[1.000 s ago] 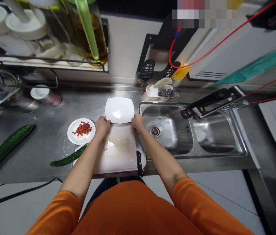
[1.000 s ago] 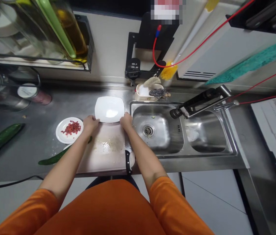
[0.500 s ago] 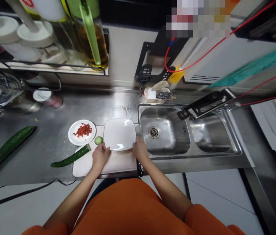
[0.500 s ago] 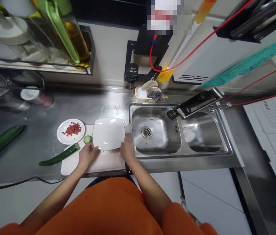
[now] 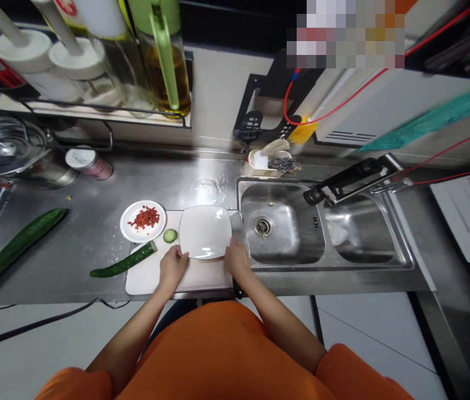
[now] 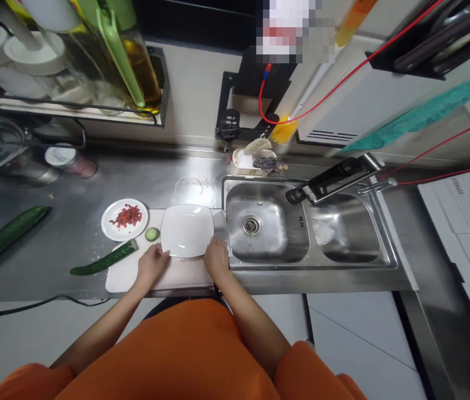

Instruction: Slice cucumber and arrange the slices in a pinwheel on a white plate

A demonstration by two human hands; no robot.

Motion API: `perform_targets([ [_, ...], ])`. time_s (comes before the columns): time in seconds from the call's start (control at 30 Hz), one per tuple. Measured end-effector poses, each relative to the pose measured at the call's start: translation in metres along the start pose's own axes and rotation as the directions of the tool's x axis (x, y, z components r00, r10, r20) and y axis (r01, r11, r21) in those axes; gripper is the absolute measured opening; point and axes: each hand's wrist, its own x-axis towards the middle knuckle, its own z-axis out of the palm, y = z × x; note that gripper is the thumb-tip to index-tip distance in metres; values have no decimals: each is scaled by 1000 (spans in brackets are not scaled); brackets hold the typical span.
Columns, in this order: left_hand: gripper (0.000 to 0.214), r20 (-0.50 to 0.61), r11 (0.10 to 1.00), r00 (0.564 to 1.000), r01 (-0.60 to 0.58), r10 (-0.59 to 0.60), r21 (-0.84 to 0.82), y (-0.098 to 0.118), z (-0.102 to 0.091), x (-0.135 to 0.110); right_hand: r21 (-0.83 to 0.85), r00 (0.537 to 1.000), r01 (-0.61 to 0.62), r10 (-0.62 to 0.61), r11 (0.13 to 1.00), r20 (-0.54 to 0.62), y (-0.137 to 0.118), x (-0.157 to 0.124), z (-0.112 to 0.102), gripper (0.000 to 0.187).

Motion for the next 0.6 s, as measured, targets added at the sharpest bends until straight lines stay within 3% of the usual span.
perform_targets([
  [0.23,20,22,995,999,-39,37,94,-2,-11,0,-54,995,43,-48,998,-82,-1,-4,-3,41],
  [0.33,31,-77,981,995,-49,64,188,-4,-25,5,-105,980,135,-148,985,-133,-2,-9,-2,48],
  [0.43,36,-153,950,988,20,29,311,-2,-38,13,-120,959,244,-258,962,-118,-5,-14,3,47],
  [0.6,38,-138,889,988,130,-76,439,11,-44,24,-126,935,334,-345,934,-79,-10,-19,11,44],
])
